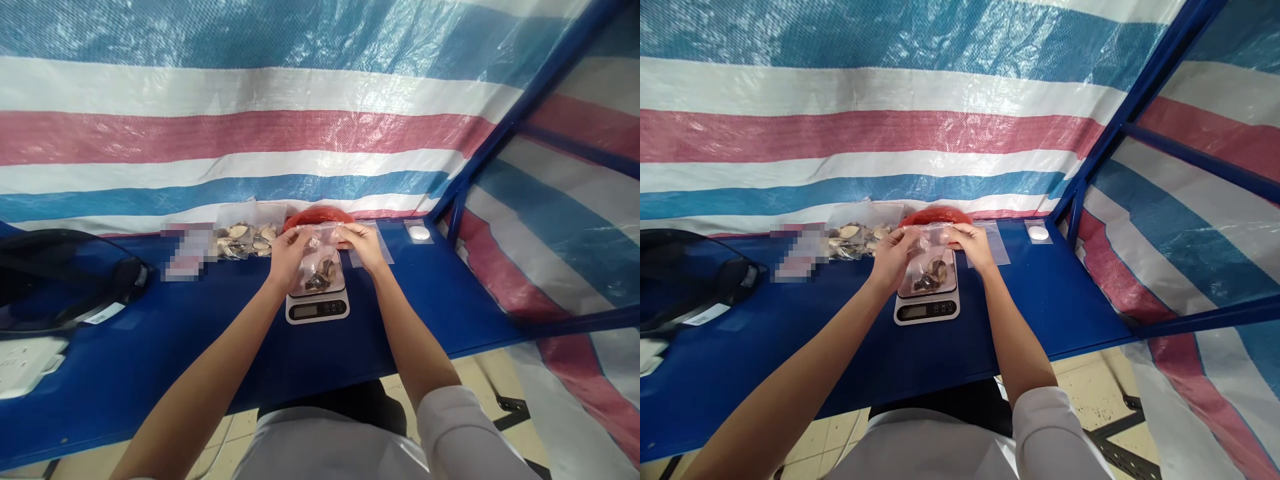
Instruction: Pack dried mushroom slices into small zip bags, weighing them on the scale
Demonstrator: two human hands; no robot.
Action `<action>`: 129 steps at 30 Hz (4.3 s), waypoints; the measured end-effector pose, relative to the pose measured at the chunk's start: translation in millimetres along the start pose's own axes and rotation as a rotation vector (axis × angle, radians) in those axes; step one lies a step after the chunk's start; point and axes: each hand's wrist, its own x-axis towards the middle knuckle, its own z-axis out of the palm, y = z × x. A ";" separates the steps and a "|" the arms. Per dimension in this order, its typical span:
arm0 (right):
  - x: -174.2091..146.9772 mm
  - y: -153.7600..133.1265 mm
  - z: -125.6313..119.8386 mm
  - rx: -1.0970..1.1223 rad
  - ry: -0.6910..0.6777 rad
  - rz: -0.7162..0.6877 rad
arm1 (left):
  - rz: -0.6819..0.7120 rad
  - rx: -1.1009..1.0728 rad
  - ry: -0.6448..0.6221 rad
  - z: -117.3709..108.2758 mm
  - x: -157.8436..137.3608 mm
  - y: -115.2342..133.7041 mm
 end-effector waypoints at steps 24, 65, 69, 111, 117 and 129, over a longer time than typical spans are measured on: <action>-3.4 32.8 -1.7 -0.049 0.099 0.031 | -0.013 0.115 -0.030 -37.3 17.1 -23.6; -9.4 31.3 5.2 -0.159 0.099 -0.067 | 0.143 0.231 0.024 -45.8 11.4 -26.3; -9.4 30.4 6.5 -0.168 0.112 -0.058 | 0.122 0.225 0.019 -46.0 11.7 -28.9; -10.8 31.1 8.7 -0.150 0.051 -0.095 | 0.043 0.113 -0.012 -45.8 13.7 -30.0; -12.6 29.8 11.7 -0.145 -0.005 -0.119 | 0.158 0.177 -0.009 -44.5 12.4 -30.2; -14.0 27.6 13.6 -0.190 0.018 -0.094 | 0.113 0.248 -0.050 -45.5 11.7 -31.9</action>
